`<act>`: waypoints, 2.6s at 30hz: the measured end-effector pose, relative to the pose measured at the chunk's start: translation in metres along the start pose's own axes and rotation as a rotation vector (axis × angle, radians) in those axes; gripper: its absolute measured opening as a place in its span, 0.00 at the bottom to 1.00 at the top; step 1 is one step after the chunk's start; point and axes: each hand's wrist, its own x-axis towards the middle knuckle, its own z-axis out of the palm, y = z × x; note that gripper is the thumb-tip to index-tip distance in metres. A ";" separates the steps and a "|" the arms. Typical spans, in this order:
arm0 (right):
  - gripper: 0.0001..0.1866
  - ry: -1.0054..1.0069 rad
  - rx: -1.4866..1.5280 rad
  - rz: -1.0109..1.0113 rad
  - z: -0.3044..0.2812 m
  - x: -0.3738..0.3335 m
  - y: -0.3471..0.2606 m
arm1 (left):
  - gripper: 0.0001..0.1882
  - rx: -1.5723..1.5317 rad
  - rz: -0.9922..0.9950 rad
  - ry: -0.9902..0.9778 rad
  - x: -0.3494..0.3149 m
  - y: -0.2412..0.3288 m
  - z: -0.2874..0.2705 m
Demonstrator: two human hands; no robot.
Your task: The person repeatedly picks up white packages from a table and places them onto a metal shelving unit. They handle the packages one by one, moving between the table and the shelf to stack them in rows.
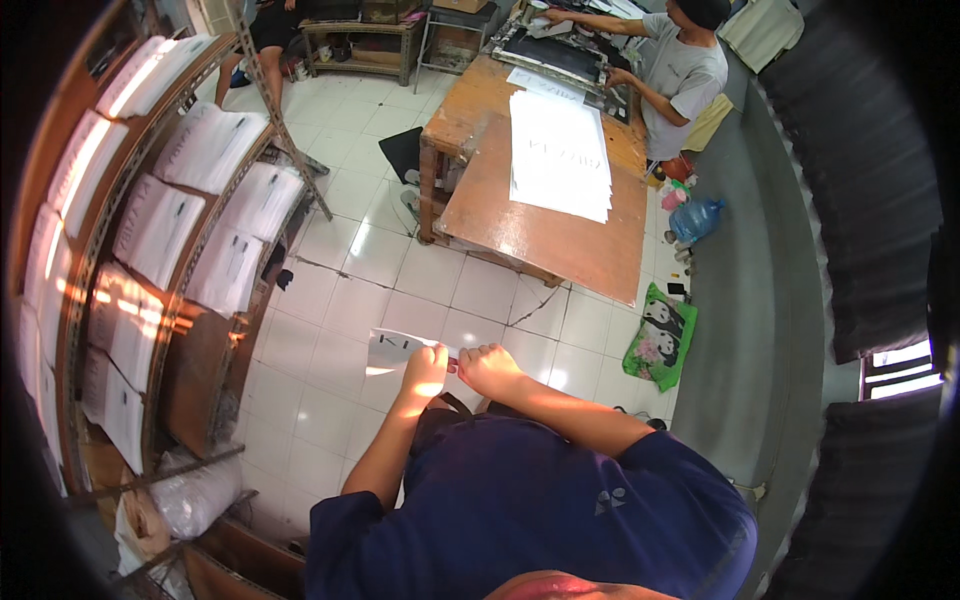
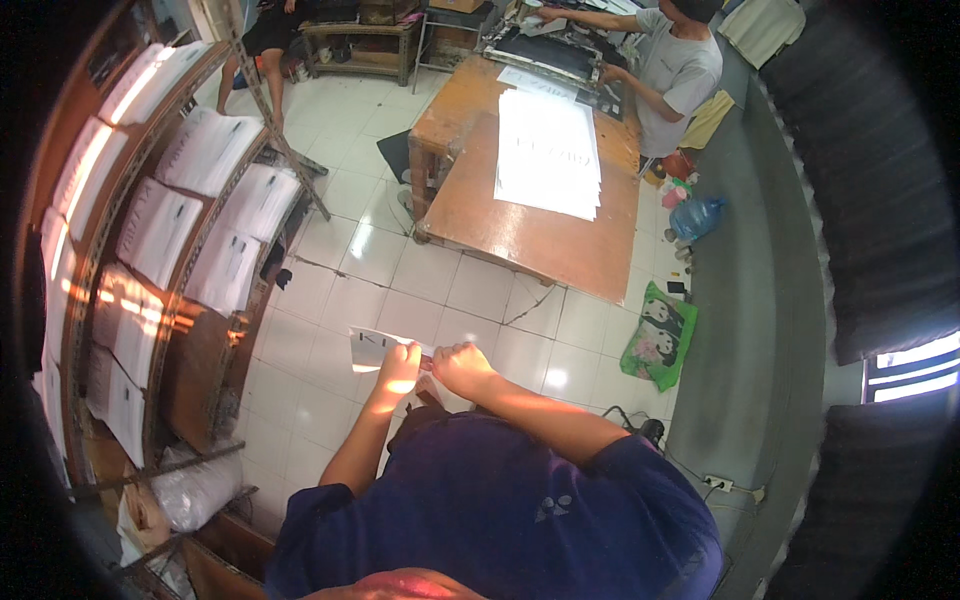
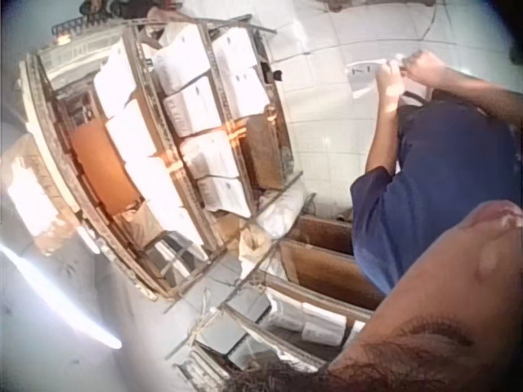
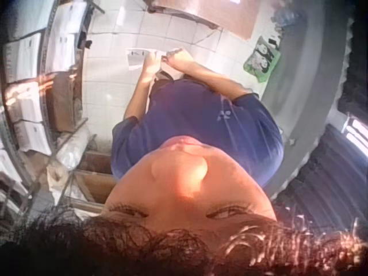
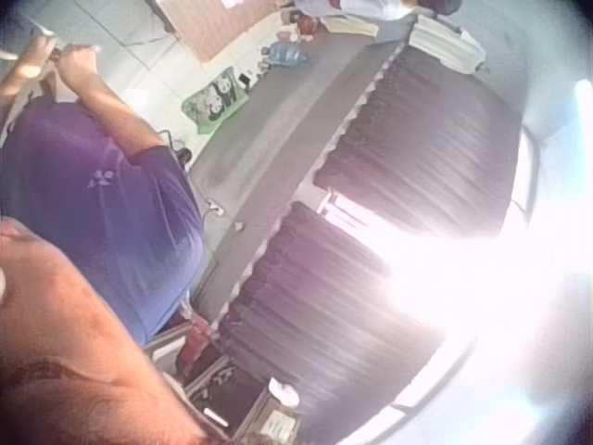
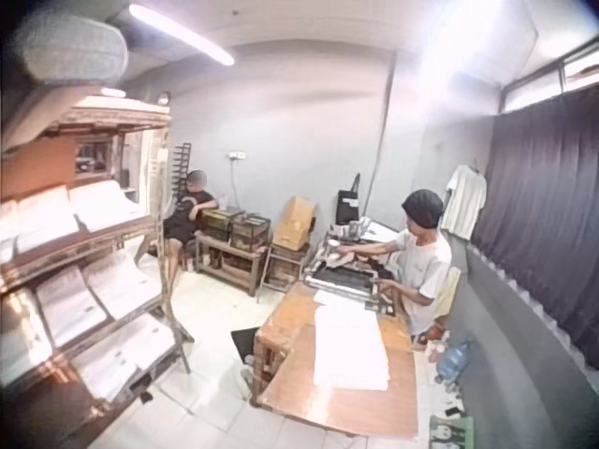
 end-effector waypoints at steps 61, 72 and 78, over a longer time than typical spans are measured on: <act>0.08 0.002 0.244 -1.563 0.013 0.120 -0.192 | 0.22 -0.427 -0.559 1.395 -0.220 -0.047 -0.028; 0.08 -0.151 0.400 -1.496 0.029 0.134 -0.203 | 0.24 -0.209 -0.540 1.334 -0.253 -0.088 -0.057; 0.10 -0.030 0.257 -1.295 0.058 0.141 -0.156 | 0.18 -0.619 -0.397 1.364 -0.202 -0.094 -0.056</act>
